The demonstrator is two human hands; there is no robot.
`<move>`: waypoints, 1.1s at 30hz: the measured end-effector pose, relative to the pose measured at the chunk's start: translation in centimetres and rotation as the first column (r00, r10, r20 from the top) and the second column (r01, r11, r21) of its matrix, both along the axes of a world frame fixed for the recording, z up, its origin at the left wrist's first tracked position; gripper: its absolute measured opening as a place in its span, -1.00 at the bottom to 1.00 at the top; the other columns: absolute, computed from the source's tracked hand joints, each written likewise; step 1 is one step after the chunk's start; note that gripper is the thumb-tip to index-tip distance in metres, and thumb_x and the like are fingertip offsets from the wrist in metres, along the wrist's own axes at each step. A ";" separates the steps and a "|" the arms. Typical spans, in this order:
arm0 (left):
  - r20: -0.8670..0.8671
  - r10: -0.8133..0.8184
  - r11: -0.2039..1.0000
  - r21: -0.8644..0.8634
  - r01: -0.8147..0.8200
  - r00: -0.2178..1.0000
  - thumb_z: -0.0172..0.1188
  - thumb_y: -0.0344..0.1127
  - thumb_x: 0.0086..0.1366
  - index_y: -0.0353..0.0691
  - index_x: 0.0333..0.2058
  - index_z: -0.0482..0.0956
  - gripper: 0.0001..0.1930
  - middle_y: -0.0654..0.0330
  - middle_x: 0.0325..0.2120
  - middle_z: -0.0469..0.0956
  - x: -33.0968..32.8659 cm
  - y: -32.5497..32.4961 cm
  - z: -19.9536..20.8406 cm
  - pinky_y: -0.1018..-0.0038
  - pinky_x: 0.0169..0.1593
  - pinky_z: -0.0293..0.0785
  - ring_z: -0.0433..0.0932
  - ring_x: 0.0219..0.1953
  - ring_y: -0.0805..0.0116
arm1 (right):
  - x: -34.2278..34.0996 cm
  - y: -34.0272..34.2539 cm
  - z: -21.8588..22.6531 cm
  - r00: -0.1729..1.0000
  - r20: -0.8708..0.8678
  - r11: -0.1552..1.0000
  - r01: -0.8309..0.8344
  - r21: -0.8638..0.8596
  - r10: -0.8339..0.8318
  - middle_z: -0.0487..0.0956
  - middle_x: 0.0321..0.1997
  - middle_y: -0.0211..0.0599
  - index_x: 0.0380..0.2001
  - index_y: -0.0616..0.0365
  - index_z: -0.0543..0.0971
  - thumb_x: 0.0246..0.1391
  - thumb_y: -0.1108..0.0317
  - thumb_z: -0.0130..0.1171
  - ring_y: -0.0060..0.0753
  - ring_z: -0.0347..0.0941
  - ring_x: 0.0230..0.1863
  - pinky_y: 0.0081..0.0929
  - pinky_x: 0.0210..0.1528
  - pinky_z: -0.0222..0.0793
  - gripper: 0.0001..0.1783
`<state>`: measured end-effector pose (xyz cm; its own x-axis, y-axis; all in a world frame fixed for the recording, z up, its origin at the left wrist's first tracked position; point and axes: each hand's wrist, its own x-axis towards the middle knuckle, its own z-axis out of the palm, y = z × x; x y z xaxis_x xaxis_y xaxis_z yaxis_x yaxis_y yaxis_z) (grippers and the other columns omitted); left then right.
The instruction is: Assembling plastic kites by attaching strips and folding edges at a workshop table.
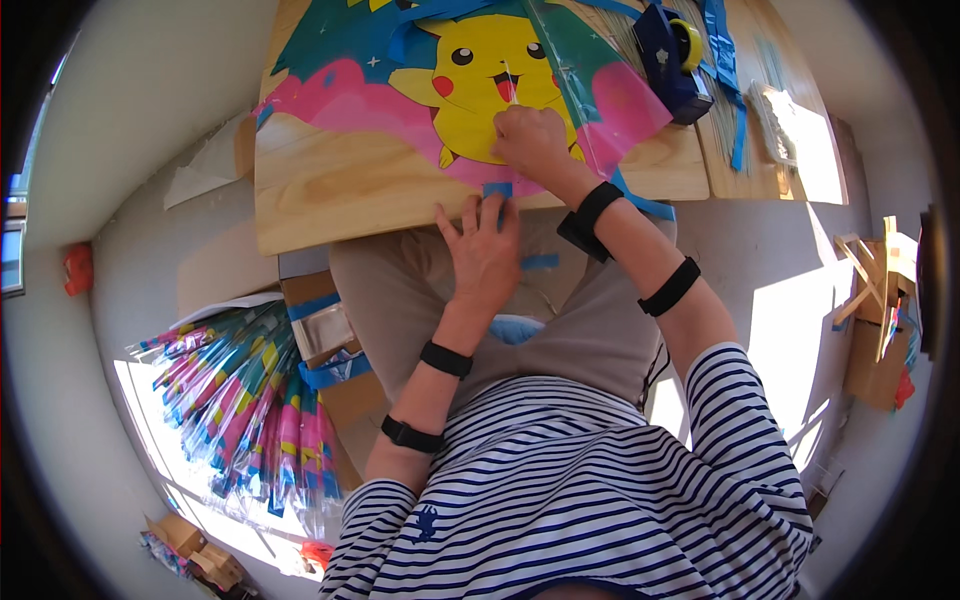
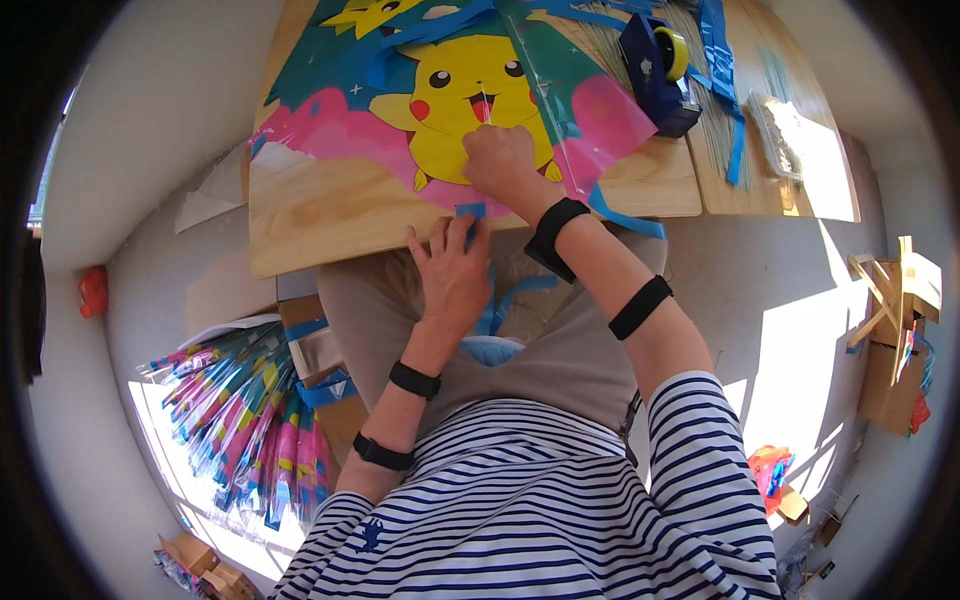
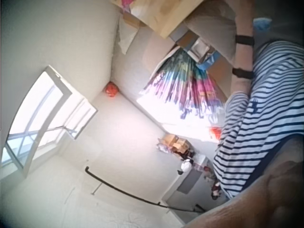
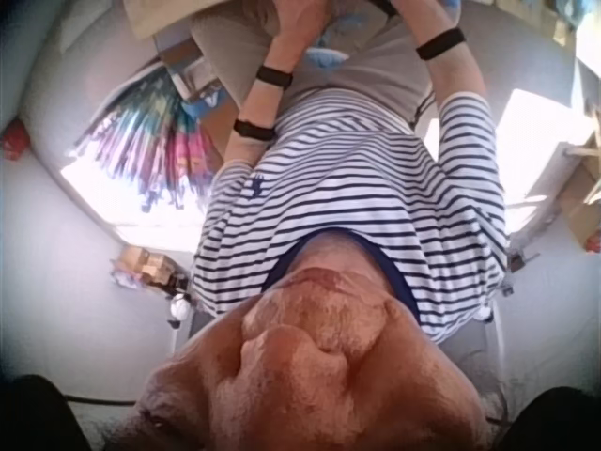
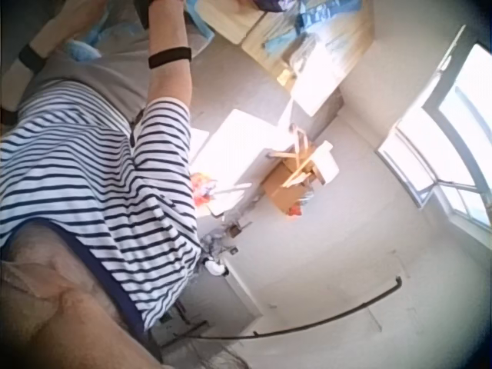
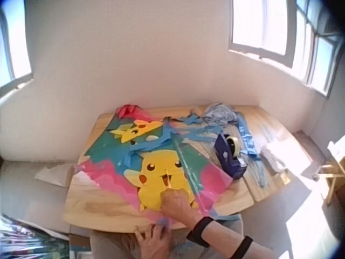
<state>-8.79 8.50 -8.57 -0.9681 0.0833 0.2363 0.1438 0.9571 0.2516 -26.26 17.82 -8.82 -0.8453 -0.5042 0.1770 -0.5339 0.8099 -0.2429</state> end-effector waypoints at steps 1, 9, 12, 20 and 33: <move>0.017 -0.002 1.000 0.005 0.002 1.000 0.35 -0.39 0.04 -0.15 0.09 0.53 -0.45 0.15 0.07 0.37 -0.1 0.2 0.2 -0.41 0.29 -0.02 0.30 0.21 0.06 | -0.3 0.8 0.6 0.997 0.002 0.989 0.071 -0.126 -0.072 0.63 -0.40 -0.25 -0.48 0.05 0.64 -0.16 0.19 0.41 -0.06 0.59 -0.34 -0.16 -0.28 0.46 -0.78; 0.074 -0.013 1.000 -0.015 0.014 0.997 0.39 -0.36 0.05 -0.12 0.14 0.52 -0.39 0.17 0.12 0.37 0.1 -0.2 0.3 -0.34 0.34 -0.08 0.25 0.25 0.08 | -6.4 18.8 4.2 0.537 -0.169 0.509 0.584 -0.632 -0.827 0.62 -0.32 -0.13 -0.28 0.19 0.62 0.03 0.21 0.34 -0.12 0.59 -0.32 -0.21 -0.23 0.48 -0.71; 0.073 -0.030 0.999 -0.023 0.032 0.997 0.40 -0.36 0.04 -0.12 0.14 0.52 -0.39 0.17 0.12 0.37 -0.3 0.1 0.2 -0.32 0.35 -0.08 0.26 0.25 0.08 | -7.9 24.7 5.7 0.642 0.427 0.201 0.672 -0.712 -0.637 0.53 -0.45 -0.33 -0.21 0.21 0.60 0.12 0.20 0.31 -0.42 0.53 -0.46 -0.45 -0.43 0.43 -0.69; 0.102 -0.019 0.997 -0.068 0.026 0.995 0.41 -0.35 0.05 -0.12 0.14 0.53 -0.40 0.16 0.11 0.38 -0.2 0.2 0.8 -0.32 0.34 -0.04 0.26 0.25 0.06 | -8.8 25.0 7.8 0.571 0.691 0.193 0.814 -0.548 -0.444 0.44 -0.53 -0.39 -0.36 0.24 0.53 0.05 0.28 0.38 -0.53 0.41 -0.62 -0.56 -0.58 0.31 -0.72; 0.105 -0.023 0.998 -0.056 0.029 0.994 0.41 -0.37 0.02 -0.11 0.14 0.53 -0.38 0.12 0.10 0.39 -0.3 0.3 1.2 -0.31 0.34 -0.01 0.28 0.24 0.02 | -8.1 26.0 7.6 0.641 0.746 0.027 0.762 -0.647 -0.180 0.55 -0.43 -0.23 -0.46 0.28 0.51 0.07 0.44 0.31 -0.39 0.51 -0.46 -0.43 -0.41 0.45 -0.82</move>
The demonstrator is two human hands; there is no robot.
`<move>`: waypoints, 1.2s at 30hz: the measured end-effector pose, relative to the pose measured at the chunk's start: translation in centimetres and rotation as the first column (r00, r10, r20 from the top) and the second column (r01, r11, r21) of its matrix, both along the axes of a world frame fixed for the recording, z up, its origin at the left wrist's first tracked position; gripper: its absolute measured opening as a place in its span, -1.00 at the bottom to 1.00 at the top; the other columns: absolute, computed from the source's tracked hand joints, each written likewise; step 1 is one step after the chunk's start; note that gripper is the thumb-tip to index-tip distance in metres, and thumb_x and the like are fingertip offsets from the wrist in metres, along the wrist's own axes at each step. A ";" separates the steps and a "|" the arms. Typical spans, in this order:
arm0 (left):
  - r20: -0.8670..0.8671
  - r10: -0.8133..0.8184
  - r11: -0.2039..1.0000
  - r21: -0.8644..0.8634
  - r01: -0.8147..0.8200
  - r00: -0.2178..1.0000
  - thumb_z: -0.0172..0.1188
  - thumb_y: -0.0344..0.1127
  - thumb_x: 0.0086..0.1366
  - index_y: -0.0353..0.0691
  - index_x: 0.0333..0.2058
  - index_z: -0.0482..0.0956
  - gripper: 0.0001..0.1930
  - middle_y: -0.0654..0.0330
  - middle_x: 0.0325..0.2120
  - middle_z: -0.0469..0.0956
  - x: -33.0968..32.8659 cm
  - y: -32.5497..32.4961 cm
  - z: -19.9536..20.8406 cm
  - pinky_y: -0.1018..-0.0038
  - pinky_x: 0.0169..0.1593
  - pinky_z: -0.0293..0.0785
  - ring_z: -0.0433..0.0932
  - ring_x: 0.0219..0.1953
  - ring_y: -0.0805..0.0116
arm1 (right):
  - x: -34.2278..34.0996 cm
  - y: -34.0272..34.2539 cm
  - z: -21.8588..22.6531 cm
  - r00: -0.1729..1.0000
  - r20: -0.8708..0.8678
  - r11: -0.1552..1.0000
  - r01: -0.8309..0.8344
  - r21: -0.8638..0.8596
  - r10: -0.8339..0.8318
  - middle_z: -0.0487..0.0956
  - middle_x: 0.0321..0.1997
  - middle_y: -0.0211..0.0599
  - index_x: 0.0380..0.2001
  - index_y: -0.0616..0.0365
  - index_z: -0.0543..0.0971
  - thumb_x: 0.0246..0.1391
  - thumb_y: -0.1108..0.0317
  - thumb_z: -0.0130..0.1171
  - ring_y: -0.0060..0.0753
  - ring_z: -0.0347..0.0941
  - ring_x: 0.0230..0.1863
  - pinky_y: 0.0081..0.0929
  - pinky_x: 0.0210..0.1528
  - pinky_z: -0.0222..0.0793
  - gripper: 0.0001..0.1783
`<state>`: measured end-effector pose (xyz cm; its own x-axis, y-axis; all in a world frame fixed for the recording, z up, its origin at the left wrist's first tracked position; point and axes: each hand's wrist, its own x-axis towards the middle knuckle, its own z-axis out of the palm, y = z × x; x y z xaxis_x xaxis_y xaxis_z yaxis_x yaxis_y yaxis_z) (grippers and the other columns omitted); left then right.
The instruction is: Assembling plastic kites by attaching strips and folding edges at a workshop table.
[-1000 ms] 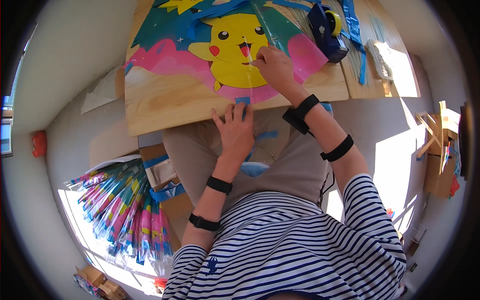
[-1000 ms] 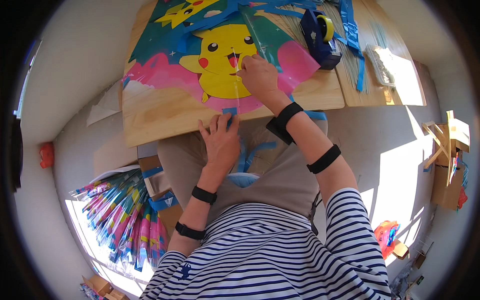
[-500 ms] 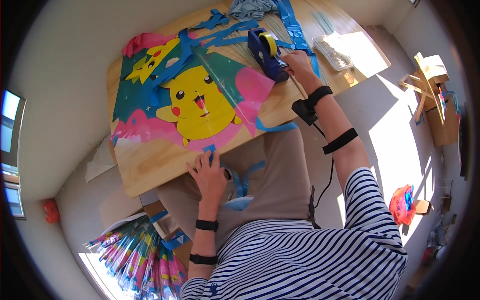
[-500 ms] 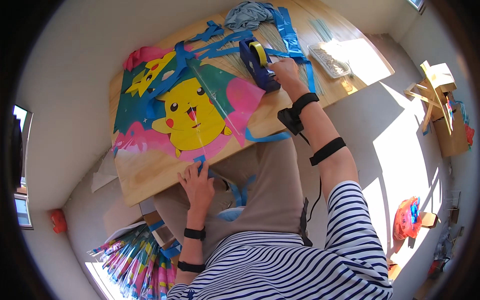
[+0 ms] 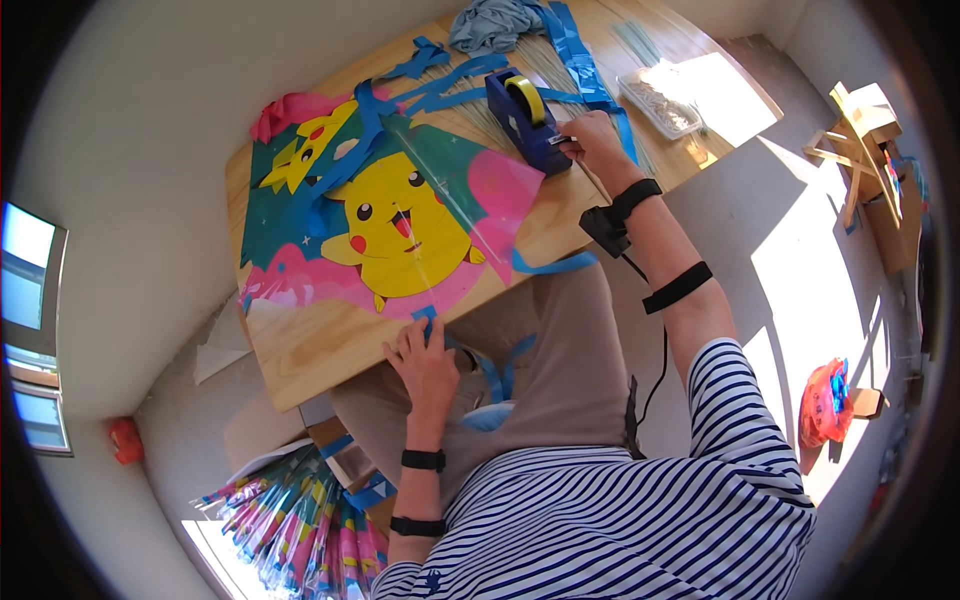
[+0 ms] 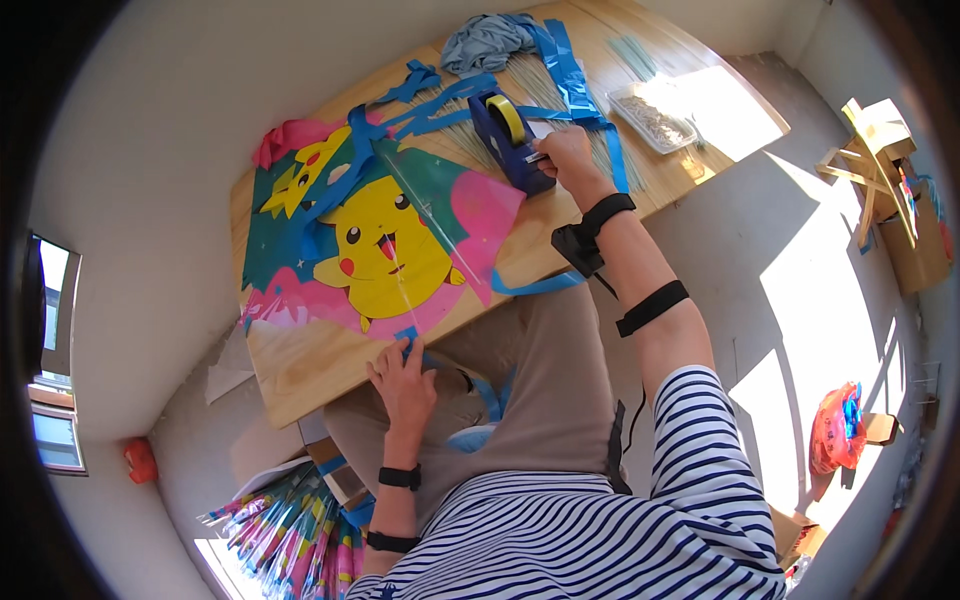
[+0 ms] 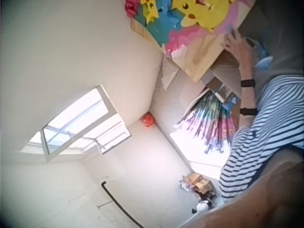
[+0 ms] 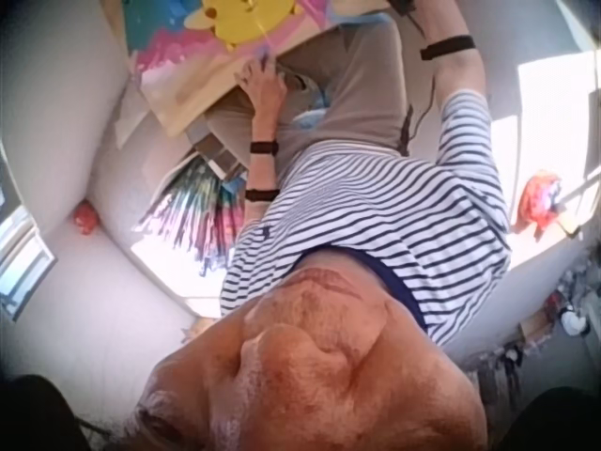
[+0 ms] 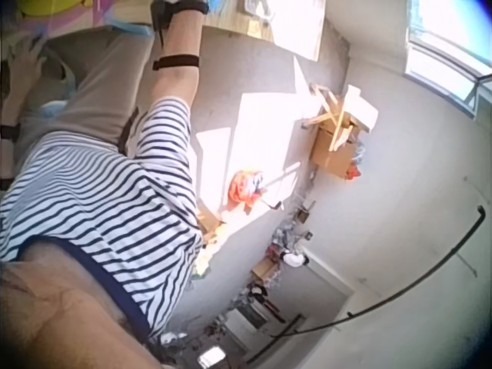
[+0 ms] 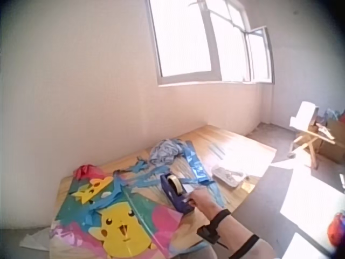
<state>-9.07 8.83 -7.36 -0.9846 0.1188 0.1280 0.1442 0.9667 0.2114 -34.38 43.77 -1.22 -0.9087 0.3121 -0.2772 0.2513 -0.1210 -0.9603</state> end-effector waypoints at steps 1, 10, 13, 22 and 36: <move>-0.001 -0.002 1.000 0.003 0.002 1.000 0.41 -0.37 0.03 -0.11 0.14 0.53 -0.38 0.12 0.10 0.38 0.1 0.2 -0.2 -0.31 0.34 -0.01 0.28 0.24 0.02 | 0.7 0.2 0.2 1.000 -0.009 0.999 0.026 -0.042 -0.027 0.57 -0.40 -0.21 -0.45 0.29 0.53 0.07 0.45 0.30 -0.36 0.54 -0.42 -0.41 -0.35 0.51 -0.84; 0.012 0.000 1.000 0.010 0.000 1.000 0.40 -0.38 0.02 -0.12 0.15 0.52 -0.37 0.12 0.12 0.38 0.2 0.0 -0.2 -0.31 0.33 -0.01 0.27 0.25 0.01 | 3.5 0.2 -3.4 0.985 -0.140 0.993 -0.109 -0.035 0.103 0.61 -0.30 -0.21 -0.32 0.32 0.56 0.20 0.39 0.20 -0.24 0.65 -0.12 -0.35 -0.05 0.55 -0.83; 0.010 -0.004 1.000 0.019 0.004 1.000 0.40 -0.38 0.02 -0.12 0.15 0.52 -0.37 0.12 0.12 0.38 0.1 0.0 -0.3 -0.32 0.33 -0.01 0.27 0.25 0.01 | 4.2 0.2 -3.9 0.991 -0.108 0.983 -0.094 -0.159 0.077 0.62 -0.25 -0.17 -0.26 0.29 0.53 0.22 0.35 0.19 -0.17 0.65 -0.09 -0.23 0.01 0.57 -0.82; 0.015 0.002 1.000 0.022 -0.002 1.000 0.41 -0.37 0.02 -0.12 0.15 0.52 -0.36 0.11 0.13 0.38 0.2 0.1 -0.2 -0.29 0.34 -0.02 0.26 0.26 0.01 | 5.9 -1.7 -5.4 0.988 0.093 0.631 0.151 -0.761 -0.124 0.49 -0.27 -0.24 -0.20 0.13 0.54 0.18 0.28 0.29 -0.13 0.62 -0.17 0.03 0.02 0.55 -0.79; -0.004 0.000 1.000 0.013 0.000 1.000 0.40 -0.37 0.02 -0.13 0.15 0.51 -0.37 0.12 0.13 0.37 0.2 0.0 -0.5 -0.31 0.33 0.00 0.26 0.26 0.02 | 5.0 -1.6 -6.6 0.969 -0.206 0.832 -0.001 -0.555 -0.136 0.61 -0.15 0.03 -0.25 0.30 0.49 0.22 0.56 0.09 0.09 0.62 -0.01 -0.15 0.09 0.55 -0.94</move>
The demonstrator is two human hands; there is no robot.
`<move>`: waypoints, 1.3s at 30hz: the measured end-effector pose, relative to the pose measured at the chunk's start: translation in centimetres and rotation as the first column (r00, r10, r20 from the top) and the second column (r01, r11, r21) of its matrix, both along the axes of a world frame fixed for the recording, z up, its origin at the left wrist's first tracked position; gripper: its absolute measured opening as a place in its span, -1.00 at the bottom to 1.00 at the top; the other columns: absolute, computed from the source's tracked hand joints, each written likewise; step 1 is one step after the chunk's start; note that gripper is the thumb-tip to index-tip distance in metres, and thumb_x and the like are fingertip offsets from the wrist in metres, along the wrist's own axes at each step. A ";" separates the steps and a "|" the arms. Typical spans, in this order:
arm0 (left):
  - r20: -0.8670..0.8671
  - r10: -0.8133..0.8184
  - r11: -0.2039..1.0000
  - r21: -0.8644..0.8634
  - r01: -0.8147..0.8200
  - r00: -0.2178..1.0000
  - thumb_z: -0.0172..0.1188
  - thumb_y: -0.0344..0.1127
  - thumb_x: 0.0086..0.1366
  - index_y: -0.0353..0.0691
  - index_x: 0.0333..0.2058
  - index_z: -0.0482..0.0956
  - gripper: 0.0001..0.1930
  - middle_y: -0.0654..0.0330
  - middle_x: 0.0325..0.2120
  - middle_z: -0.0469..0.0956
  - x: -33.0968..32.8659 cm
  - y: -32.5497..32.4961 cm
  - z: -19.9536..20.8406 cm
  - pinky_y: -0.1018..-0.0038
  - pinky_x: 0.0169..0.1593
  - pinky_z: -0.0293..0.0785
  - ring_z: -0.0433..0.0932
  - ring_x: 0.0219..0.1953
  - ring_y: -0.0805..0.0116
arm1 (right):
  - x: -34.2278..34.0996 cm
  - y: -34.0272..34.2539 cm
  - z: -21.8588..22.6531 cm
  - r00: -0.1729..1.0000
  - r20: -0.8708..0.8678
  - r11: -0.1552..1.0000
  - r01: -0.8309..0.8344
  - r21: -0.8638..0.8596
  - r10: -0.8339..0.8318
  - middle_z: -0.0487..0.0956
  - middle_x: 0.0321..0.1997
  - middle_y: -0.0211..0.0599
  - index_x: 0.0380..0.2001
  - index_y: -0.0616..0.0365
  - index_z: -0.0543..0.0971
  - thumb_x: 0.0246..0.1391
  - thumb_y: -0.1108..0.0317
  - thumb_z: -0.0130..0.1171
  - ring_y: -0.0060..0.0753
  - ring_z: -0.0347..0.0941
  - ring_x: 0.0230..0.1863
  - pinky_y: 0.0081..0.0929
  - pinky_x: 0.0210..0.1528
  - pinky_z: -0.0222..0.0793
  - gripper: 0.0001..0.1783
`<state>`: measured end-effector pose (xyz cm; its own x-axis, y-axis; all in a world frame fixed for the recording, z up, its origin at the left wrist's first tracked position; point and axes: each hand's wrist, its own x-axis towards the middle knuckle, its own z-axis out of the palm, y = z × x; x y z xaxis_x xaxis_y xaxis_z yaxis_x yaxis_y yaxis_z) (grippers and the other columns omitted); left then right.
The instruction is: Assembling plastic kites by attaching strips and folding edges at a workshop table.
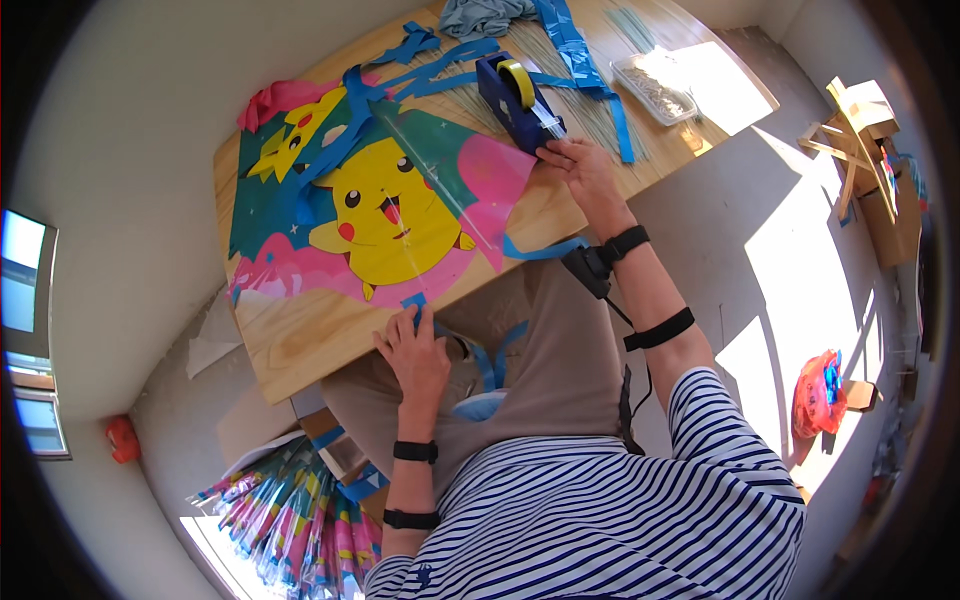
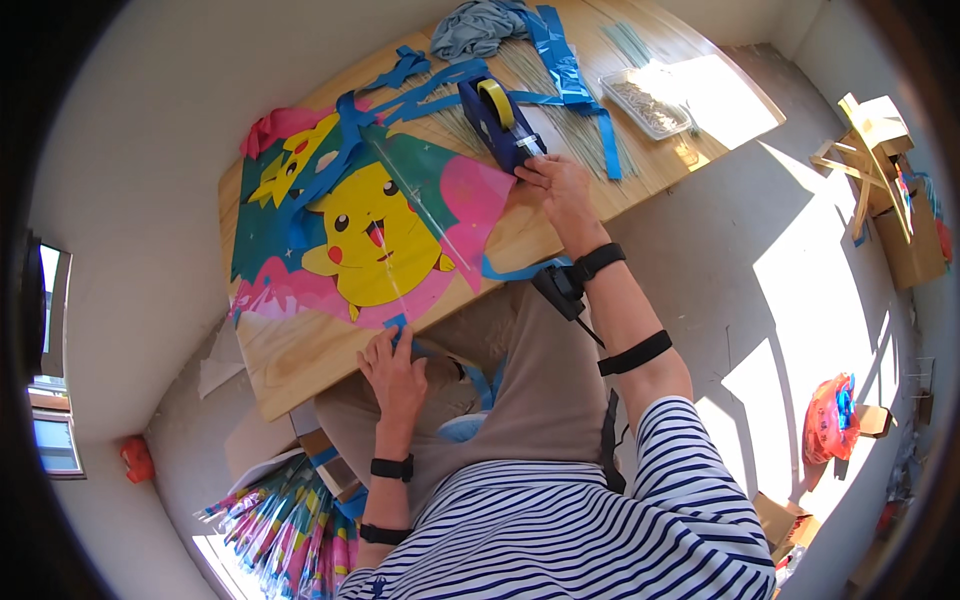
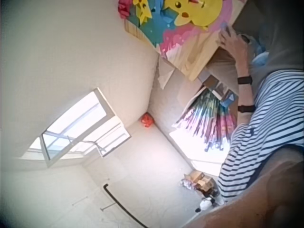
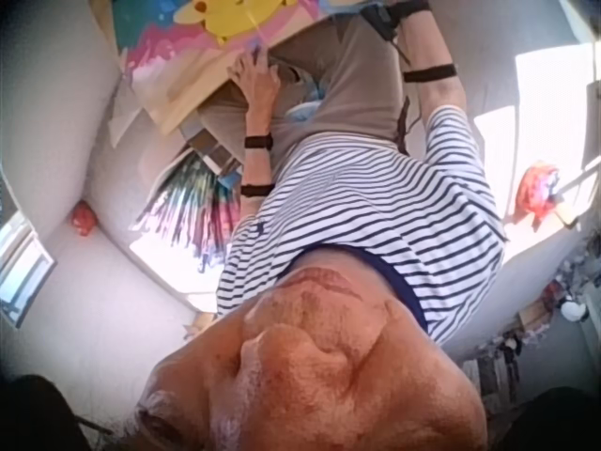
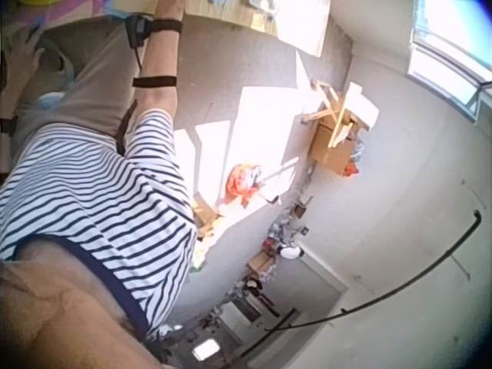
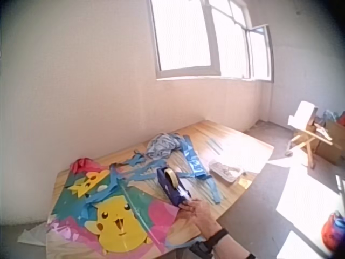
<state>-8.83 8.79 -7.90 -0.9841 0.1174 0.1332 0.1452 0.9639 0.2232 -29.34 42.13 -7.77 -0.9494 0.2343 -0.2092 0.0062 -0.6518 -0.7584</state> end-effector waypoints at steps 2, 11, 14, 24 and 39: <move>0.005 0.005 1.000 0.000 -0.005 1.000 0.40 -0.38 0.02 -0.13 0.15 0.51 -0.36 0.11 0.13 0.37 0.0 0.1 -0.1 -0.29 0.33 0.00 0.26 0.26 0.01 | 0.2 0.1 -0.3 1.000 -0.008 1.000 0.004 -0.009 -0.004 0.62 -0.15 0.03 -0.25 0.30 0.48 0.23 0.55 0.09 0.08 0.63 -0.04 -0.16 0.06 0.57 -0.94; 0.007 0.014 1.000 0.019 -0.014 1.000 0.39 -0.37 0.03 -0.12 0.17 0.49 -0.35 0.09 0.17 0.34 0.3 0.0 0.1 -0.29 0.34 -0.02 0.24 0.28 -0.02 | -1.7 0.0 -1.1 0.952 0.245 0.856 0.030 0.516 -0.182 0.63 -0.50 -0.12 -0.51 0.28 0.58 0.05 0.44 0.26 -0.16 0.64 -0.37 -0.34 -0.32 0.49 -0.86; 0.002 0.017 1.000 0.024 -0.017 1.000 0.39 -0.37 0.03 -0.12 0.17 0.49 -0.35 0.09 0.17 0.34 0.5 0.1 0.0 -0.31 0.34 -0.03 0.24 0.29 0.00 | -2.9 0.3 -1.8 0.916 0.207 0.542 0.013 0.840 -0.343 0.60 -0.61 -0.15 -0.60 0.29 0.60 -0.04 0.36 0.27 -0.27 0.57 -0.54 -0.33 -0.46 0.39 -0.80; -0.012 0.028 0.999 0.016 -0.028 1.000 0.39 -0.35 0.06 -0.10 0.19 0.46 -0.35 0.12 0.10 0.35 0.5 0.1 -0.2 -0.36 0.31 -0.02 0.24 0.28 0.06 | -3.2 2.2 -1.6 0.918 0.261 0.178 -0.215 0.960 -0.300 0.59 -0.14 0.42 -0.28 0.44 0.65 -0.13 0.28 0.06 0.36 0.53 0.01 -0.01 0.11 0.39 -0.56; -0.090 0.064 0.996 0.069 -0.057 0.994 0.38 -0.37 0.05 -0.06 0.15 0.46 -0.39 0.16 0.09 0.36 0.6 0.0 -1.4 -0.39 0.31 -0.02 0.27 0.26 0.06 | 2.3 -18.0 6.0 0.489 0.094 -0.204 0.176 0.963 0.867 0.48 -0.34 -0.14 -0.50 0.27 0.56 0.01 0.48 0.16 -0.06 0.47 -0.33 -0.20 -0.28 0.35 -0.92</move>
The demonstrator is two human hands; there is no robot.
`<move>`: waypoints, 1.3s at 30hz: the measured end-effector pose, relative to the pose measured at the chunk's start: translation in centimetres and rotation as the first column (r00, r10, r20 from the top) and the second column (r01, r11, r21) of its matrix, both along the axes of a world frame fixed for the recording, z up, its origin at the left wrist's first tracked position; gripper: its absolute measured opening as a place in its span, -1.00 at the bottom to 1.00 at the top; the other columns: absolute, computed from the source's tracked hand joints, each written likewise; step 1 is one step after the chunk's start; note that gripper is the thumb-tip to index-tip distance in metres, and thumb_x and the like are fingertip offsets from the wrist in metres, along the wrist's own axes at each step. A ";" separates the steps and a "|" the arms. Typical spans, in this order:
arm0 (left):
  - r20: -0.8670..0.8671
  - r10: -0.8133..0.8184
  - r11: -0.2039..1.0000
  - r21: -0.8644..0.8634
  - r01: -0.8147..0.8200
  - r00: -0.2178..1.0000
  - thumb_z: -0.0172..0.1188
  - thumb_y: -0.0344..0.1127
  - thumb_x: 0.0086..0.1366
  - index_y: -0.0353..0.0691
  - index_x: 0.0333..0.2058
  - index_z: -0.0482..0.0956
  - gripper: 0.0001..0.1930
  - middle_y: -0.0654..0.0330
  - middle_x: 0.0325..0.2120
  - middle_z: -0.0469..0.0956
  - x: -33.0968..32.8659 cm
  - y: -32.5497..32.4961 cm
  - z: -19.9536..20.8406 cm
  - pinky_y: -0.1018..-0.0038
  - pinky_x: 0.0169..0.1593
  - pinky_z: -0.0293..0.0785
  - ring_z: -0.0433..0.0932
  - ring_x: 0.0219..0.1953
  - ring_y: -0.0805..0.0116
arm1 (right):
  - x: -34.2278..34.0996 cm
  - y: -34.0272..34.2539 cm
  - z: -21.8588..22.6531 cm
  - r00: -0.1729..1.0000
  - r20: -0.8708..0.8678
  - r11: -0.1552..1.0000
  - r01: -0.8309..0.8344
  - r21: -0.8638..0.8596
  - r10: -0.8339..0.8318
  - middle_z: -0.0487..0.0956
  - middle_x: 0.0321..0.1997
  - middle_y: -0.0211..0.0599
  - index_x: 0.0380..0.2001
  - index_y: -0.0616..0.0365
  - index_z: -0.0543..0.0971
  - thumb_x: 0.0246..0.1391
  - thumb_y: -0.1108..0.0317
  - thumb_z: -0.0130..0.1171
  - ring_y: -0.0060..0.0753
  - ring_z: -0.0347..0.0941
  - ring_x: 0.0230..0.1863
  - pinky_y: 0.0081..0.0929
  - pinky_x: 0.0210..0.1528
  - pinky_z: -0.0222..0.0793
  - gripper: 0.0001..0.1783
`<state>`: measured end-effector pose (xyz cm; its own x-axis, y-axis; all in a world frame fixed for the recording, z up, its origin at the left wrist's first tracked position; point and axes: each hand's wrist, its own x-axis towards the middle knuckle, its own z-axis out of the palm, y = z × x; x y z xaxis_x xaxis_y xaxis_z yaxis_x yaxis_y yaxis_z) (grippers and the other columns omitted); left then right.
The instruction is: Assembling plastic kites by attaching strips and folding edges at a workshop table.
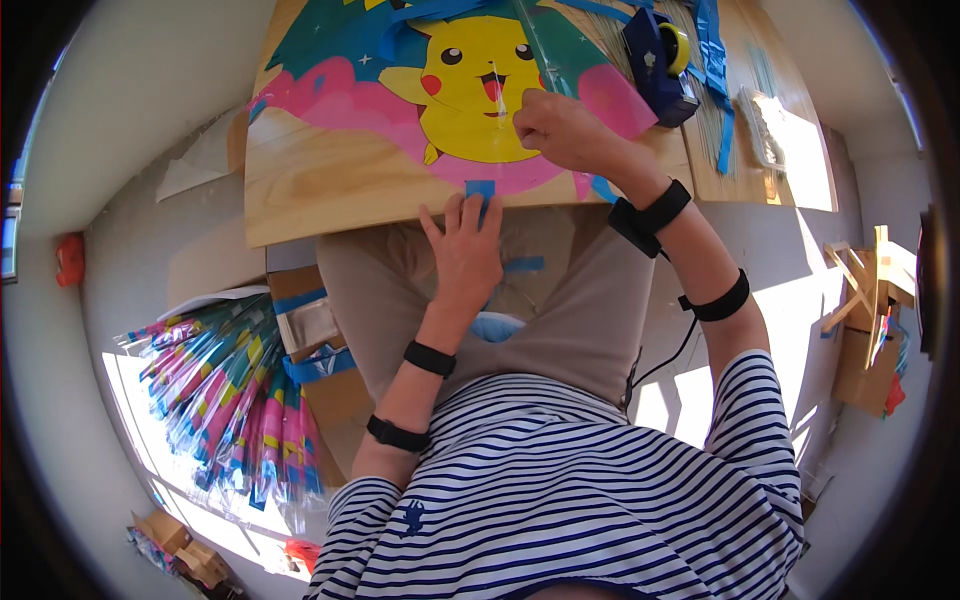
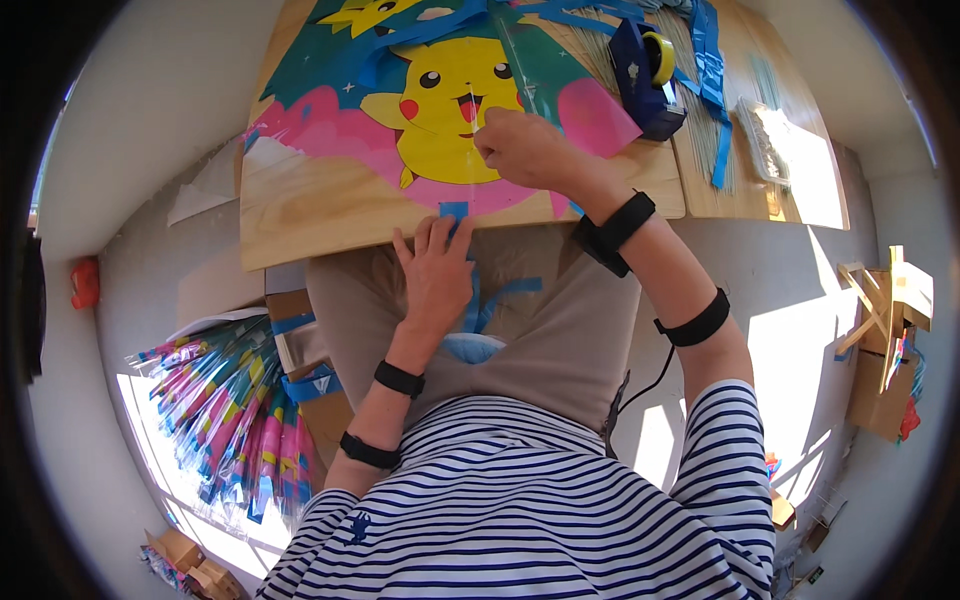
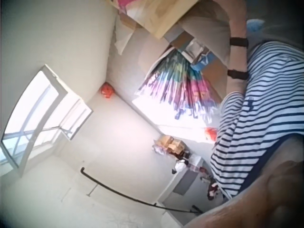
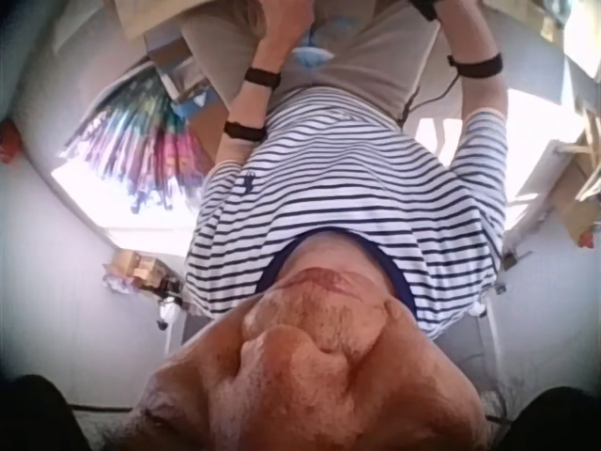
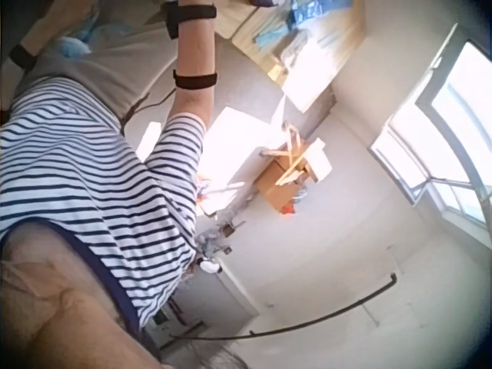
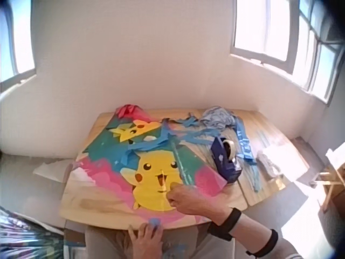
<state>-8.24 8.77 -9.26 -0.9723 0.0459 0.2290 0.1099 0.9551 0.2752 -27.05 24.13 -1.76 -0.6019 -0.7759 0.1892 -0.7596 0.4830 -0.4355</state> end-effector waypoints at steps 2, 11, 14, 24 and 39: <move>-0.001 -0.003 1.000 -0.004 0.003 1.000 0.38 -0.38 0.05 -0.06 0.14 0.47 -0.39 0.15 0.10 0.36 0.1 0.0 -0.2 -0.40 0.31 -0.03 0.26 0.27 0.05 | 0.0 -2.7 -1.0 0.995 -0.033 0.984 -0.085 0.155 0.091 0.49 -0.28 -0.12 -0.48 0.20 0.62 -0.02 0.48 0.15 -0.01 0.52 -0.29 -0.14 -0.26 0.42 -0.92; -0.004 -0.006 0.999 0.046 0.006 1.000 0.38 -0.38 0.04 -0.10 0.12 0.52 -0.41 0.11 0.12 0.33 0.2 -0.2 0.0 -0.41 0.30 -0.01 0.25 0.26 0.01 | 0.1 -5.9 -2.9 0.951 -0.112 0.885 -0.219 0.411 0.288 0.52 -0.27 -0.09 -0.46 0.20 0.66 -0.09 0.48 0.16 -0.01 0.57 -0.28 -0.13 -0.30 0.47 -0.89; -0.015 -0.001 0.998 0.062 0.002 1.000 0.38 -0.38 0.04 -0.10 0.12 0.52 -0.42 0.09 0.11 0.32 0.1 -0.1 -0.1 -0.41 0.29 -0.01 0.26 0.26 0.00 | 0.0 -6.0 -3.5 0.941 -0.140 0.886 -0.231 0.403 0.309 0.54 -0.28 -0.11 -0.46 0.19 0.65 -0.09 0.47 0.16 -0.02 0.58 -0.27 -0.14 -0.29 0.48 -0.89; 0.001 0.010 0.997 0.074 -0.010 1.000 0.39 -0.37 0.04 -0.08 0.11 0.53 -0.42 0.06 0.07 0.30 0.0 -0.2 0.0 -0.40 0.30 -0.02 0.27 0.25 0.01 | 0.0 -6.3 -4.1 0.942 -0.115 0.875 -0.243 0.419 0.317 0.55 -0.30 -0.15 -0.44 0.18 0.65 -0.09 0.46 0.17 -0.06 0.58 -0.25 -0.13 -0.30 0.47 -0.88; 0.002 -0.002 0.999 0.035 0.002 1.000 0.38 -0.36 0.04 -0.10 0.12 0.52 -0.41 0.17 0.18 0.31 0.0 -0.1 0.1 -0.46 0.23 0.04 0.27 0.26 -0.01 | -0.1 -6.5 -4.5 0.951 -0.087 0.864 -0.229 0.449 0.298 0.51 -0.32 -0.17 -0.47 0.14 0.65 -0.05 0.39 0.18 -0.10 0.53 -0.26 -0.14 -0.28 0.44 -0.90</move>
<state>-8.20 8.67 -9.16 -0.9727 0.0400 0.2287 0.1115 0.9446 0.3087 -27.12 17.68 -6.26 -0.3549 -0.9262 -0.1277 -0.9239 0.3683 -0.1039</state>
